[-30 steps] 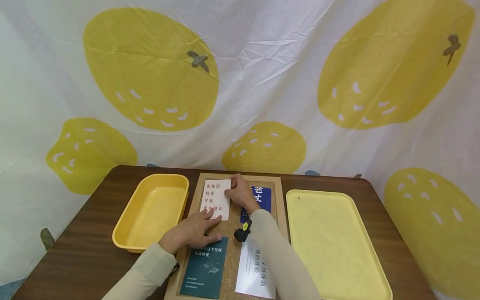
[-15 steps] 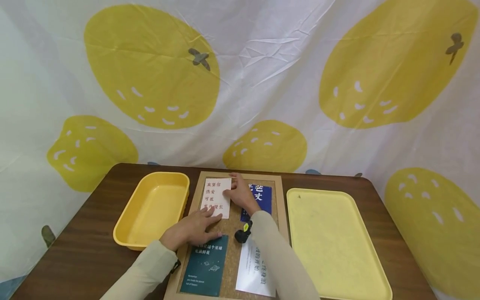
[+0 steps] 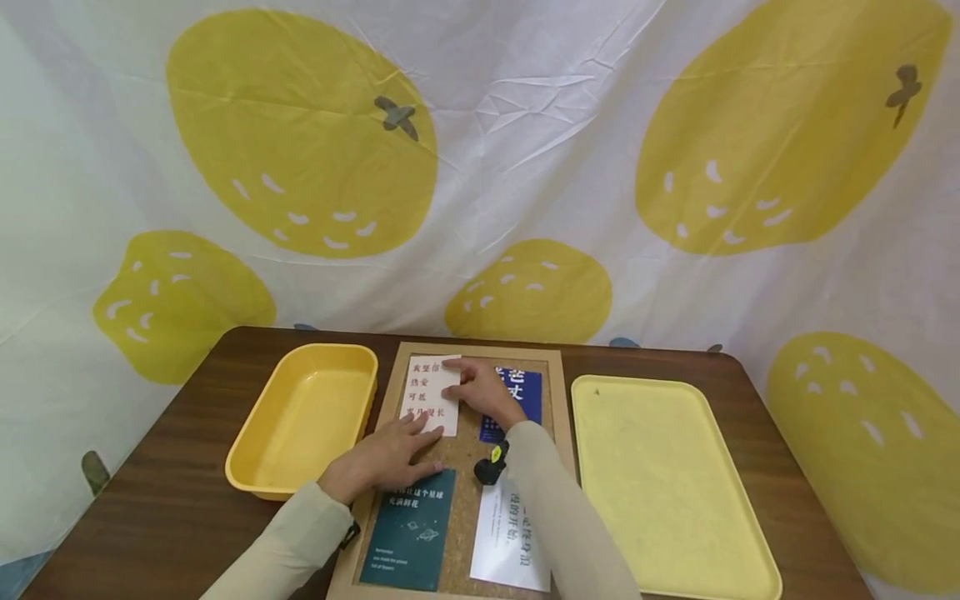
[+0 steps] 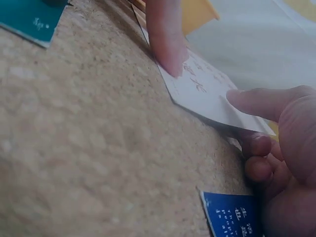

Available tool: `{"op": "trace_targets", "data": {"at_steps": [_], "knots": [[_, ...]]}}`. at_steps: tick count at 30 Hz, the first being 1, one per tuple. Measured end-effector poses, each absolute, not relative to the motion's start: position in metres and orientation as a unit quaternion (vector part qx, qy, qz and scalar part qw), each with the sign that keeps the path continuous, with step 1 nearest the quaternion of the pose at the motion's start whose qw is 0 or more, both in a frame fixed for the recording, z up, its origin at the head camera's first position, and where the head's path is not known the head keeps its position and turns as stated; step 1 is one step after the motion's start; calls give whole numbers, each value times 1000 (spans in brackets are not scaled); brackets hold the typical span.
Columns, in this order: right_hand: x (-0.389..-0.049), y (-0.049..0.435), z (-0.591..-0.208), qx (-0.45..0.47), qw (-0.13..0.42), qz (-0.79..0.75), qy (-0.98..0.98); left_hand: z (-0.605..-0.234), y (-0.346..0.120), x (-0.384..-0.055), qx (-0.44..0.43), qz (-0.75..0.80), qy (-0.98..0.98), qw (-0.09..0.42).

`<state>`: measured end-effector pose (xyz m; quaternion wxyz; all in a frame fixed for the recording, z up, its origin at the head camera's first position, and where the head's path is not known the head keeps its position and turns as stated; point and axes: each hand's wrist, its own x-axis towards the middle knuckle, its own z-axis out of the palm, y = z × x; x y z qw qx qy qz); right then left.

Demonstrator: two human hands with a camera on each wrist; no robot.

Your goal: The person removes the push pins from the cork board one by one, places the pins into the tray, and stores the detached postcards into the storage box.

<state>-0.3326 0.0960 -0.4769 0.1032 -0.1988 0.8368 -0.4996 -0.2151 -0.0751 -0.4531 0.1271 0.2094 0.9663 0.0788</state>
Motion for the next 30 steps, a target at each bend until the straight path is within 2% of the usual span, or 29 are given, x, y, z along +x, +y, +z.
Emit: {"op": "trace_targets", "data": {"at_steps": [5,20,30], "knots": [[-341,96,-493,-194,92,-475,853,-453,-76,-213,212,78,967,120],[-342,97,-492,-197,82,-472,855,-453,-79,-214,224,94,967,80],[-342,99,-494,-196,76,-481,851,-441,-89,-215,254,125,959,6]]}}
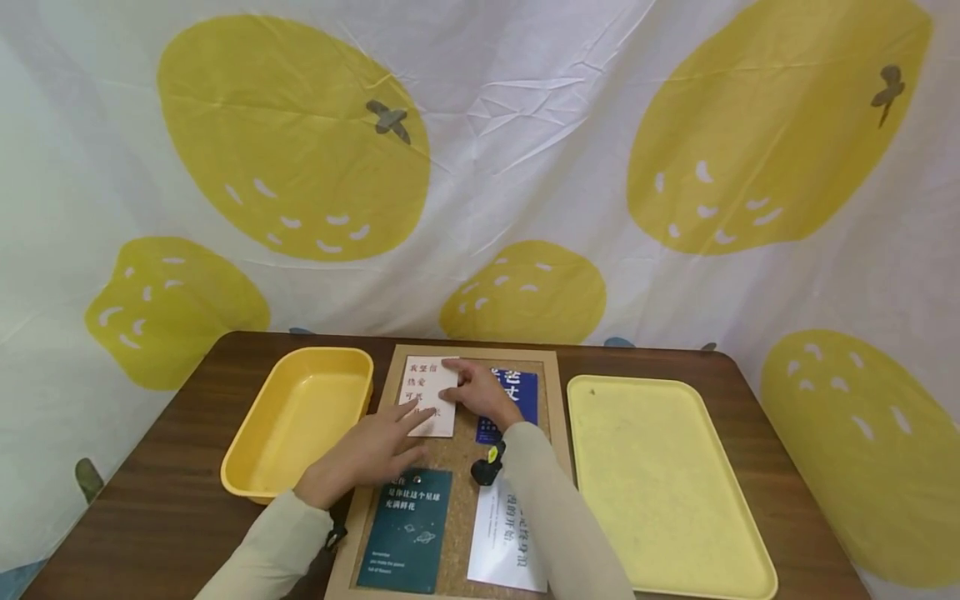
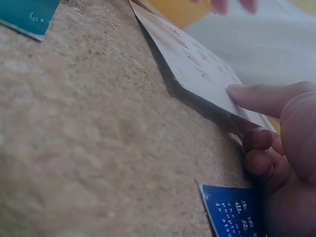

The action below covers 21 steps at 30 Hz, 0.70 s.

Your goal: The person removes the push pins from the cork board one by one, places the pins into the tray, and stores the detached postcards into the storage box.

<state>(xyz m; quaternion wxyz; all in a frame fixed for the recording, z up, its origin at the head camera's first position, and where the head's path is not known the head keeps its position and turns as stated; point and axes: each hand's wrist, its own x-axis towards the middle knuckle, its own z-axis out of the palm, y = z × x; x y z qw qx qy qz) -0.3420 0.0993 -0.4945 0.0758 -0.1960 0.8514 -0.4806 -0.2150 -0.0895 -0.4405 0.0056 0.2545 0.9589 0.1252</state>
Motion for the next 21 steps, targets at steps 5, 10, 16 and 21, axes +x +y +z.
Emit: {"op": "trace_targets", "data": {"at_steps": [5,10,16,21], "knots": [[-342,100,-494,-194,80,-498,841,-431,-98,-213,238,131,962,-17],[-342,102,-495,-189,99,-514,831,-420,-111,-209,220,147,963,-53],[-341,104,-494,-198,116,-518,824,-413,-134,-205,217,168,956,-107],[-339,105,-493,-209,113,-513,825,-410,-155,-200,196,180,957,-119]]}}
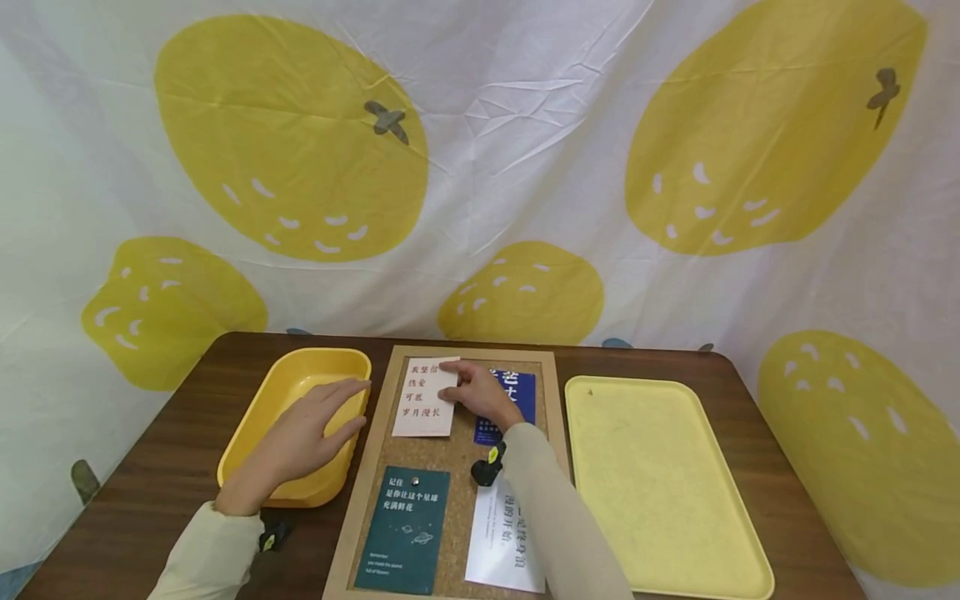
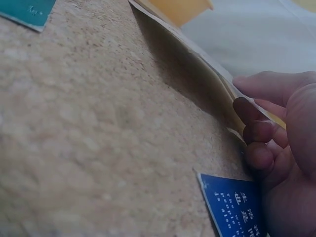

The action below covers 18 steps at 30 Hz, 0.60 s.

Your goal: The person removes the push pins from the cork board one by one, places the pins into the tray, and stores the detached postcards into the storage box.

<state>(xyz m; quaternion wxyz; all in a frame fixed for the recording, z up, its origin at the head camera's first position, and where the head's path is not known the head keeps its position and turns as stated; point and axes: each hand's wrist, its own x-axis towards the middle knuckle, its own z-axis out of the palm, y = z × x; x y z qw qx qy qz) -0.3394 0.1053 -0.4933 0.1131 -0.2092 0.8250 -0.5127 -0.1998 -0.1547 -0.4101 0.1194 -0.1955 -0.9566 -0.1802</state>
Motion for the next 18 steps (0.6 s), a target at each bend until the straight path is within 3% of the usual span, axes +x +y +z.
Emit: {"op": "trace_targets", "data": {"at_steps": [18], "knots": [[-337,105,-489,-213,101,-501,832,-422,-241,-190,-150,-243,-946,155]]}}
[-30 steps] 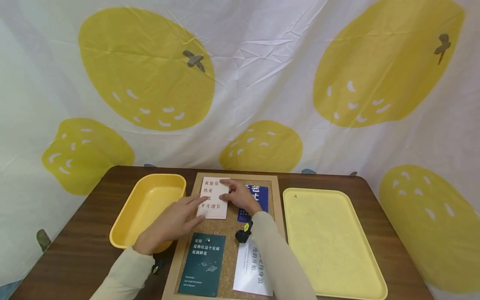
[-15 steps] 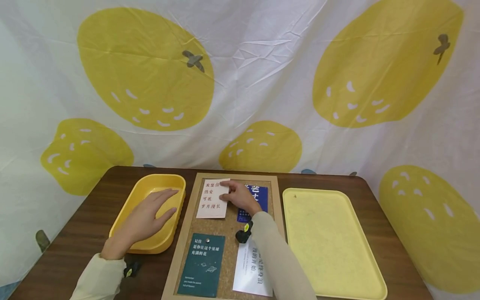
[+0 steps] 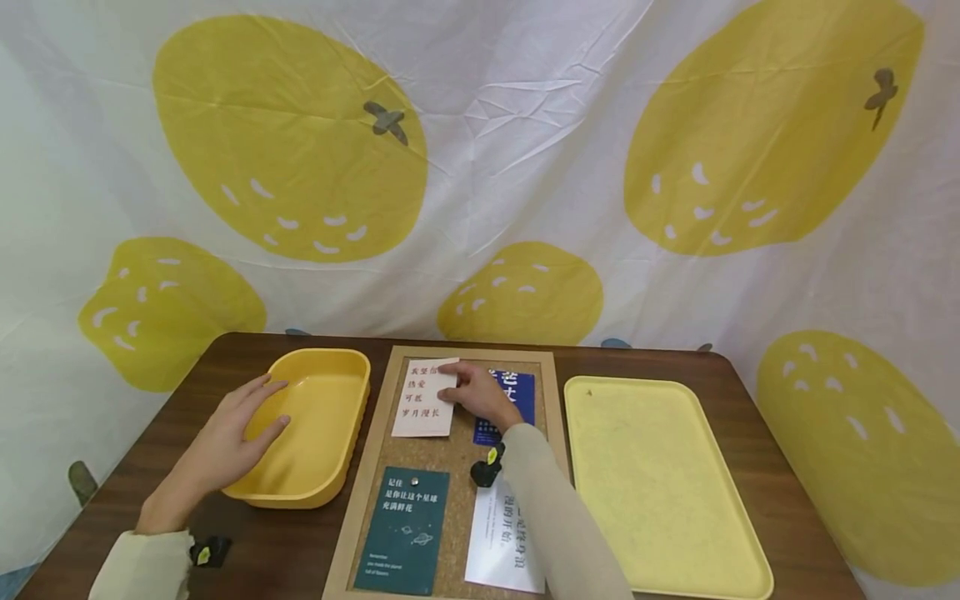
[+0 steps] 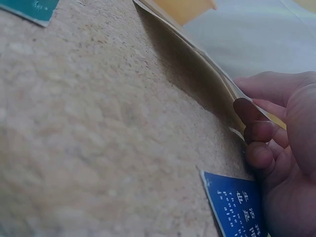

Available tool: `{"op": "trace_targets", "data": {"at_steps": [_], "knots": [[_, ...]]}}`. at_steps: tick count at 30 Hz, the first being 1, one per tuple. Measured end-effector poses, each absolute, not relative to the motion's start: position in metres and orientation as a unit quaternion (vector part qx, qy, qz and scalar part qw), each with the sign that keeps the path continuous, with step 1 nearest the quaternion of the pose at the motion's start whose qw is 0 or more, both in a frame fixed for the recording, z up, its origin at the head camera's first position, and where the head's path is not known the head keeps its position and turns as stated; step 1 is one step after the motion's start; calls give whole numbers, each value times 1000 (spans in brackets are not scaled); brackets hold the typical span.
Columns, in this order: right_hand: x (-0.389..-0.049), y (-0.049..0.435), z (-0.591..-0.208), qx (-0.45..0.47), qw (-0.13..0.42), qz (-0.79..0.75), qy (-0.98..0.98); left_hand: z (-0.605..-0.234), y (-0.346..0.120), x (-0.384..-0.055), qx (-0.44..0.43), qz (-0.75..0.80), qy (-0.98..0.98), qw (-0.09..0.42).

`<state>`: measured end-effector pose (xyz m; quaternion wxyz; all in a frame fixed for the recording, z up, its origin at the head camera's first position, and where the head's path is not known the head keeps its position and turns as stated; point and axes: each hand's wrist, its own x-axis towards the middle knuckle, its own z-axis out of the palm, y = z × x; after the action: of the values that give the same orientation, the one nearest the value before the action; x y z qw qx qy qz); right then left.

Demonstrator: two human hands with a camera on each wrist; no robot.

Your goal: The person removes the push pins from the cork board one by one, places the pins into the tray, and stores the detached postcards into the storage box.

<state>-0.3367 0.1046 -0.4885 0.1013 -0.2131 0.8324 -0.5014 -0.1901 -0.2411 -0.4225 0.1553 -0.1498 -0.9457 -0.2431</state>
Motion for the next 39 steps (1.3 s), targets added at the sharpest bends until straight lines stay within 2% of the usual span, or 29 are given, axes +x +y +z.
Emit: {"op": "trace_targets", "data": {"at_steps": [19,31,39], "knots": [[-337,107,-495,-207,99,-491,840,-444,-282,-188,-132,-318,-928,141],[-336,107,-495,-215,92,-491,839,-455,-296,-192,-104,-379,-917,67],[-335,107,-494,-205,102,-493,840,-460,-301,-192,-70,-406,-911,-17]]}}
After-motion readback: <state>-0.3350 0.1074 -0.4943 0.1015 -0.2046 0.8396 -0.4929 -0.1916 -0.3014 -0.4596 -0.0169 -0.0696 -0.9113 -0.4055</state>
